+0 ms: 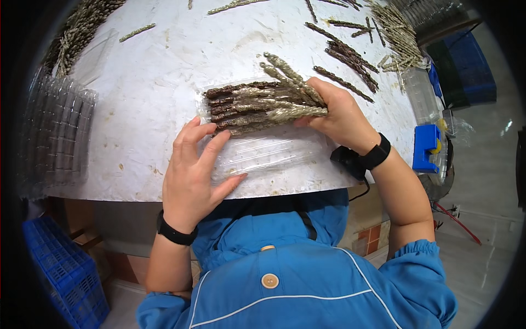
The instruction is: The person arranges long, stick-shaped snacks into clear plastic trays on a white table. They place the snacks in rows, close the trays with lids, and stack the finished packages.
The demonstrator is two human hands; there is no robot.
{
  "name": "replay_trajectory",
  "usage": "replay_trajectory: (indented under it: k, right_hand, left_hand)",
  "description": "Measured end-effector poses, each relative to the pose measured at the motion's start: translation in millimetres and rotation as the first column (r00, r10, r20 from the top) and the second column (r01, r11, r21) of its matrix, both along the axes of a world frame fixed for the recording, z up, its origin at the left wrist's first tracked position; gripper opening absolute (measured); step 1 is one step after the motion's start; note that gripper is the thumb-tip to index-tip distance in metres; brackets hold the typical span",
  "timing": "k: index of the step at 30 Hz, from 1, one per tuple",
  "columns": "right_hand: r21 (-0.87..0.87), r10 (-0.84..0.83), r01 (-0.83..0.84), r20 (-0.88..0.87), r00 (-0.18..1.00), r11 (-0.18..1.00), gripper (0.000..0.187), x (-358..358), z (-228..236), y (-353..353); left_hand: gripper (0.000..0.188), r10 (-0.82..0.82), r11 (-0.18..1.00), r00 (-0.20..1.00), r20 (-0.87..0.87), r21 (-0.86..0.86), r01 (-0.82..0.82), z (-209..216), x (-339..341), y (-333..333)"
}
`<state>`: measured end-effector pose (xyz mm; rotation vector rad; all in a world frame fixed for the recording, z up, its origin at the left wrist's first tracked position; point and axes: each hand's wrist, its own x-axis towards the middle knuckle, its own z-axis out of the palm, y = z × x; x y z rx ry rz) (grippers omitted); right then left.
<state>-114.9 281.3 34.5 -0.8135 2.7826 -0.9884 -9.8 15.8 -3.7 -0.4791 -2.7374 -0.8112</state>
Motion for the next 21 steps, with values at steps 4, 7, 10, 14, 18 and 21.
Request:
replay_trajectory:
  k: [4,7,10,14,18,21]
  right_hand:
    - [-0.312,0.028,0.083,0.338,0.941,0.946,0.041,-4.2,9.6,12.0]
    - [-0.334,0.063,0.076,0.386,0.920,0.940,0.032,-2.6,21.4,14.5]
    - [-0.314,0.107,0.029,0.407,0.907,0.949,0.025,3.1,25.9,2.1]
    - [-0.231,0.135,-0.035,0.436,0.890,0.972,0.025,5.2,21.0,-8.4]
    - [-0.089,0.086,-0.056,0.373,0.924,0.994,0.029,11.5,16.3,-18.4]
    - [-0.021,0.095,-0.093,0.188,0.978,0.995,0.027,16.0,7.1,-21.8]
  left_hand:
    - [0.065,-0.008,1.000,1.000,-0.023,-0.009,0.008,0.8,0.3,0.4]
    - [0.074,-0.016,0.993,0.999,-0.042,0.119,0.021,0.2,-1.2,-0.7]
    - [0.081,-0.049,0.971,0.998,-0.049,0.232,0.059,-2.7,-1.0,-6.4]
    - [0.079,-0.052,0.950,0.997,-0.056,0.304,0.066,-8.4,-0.7,-8.7]
    - [0.067,-0.061,0.972,0.995,-0.075,0.223,0.076,-10.3,-1.2,-10.3]
    - [0.054,-0.039,0.995,0.998,-0.048,0.092,0.043,-1.3,-1.7,-6.1]
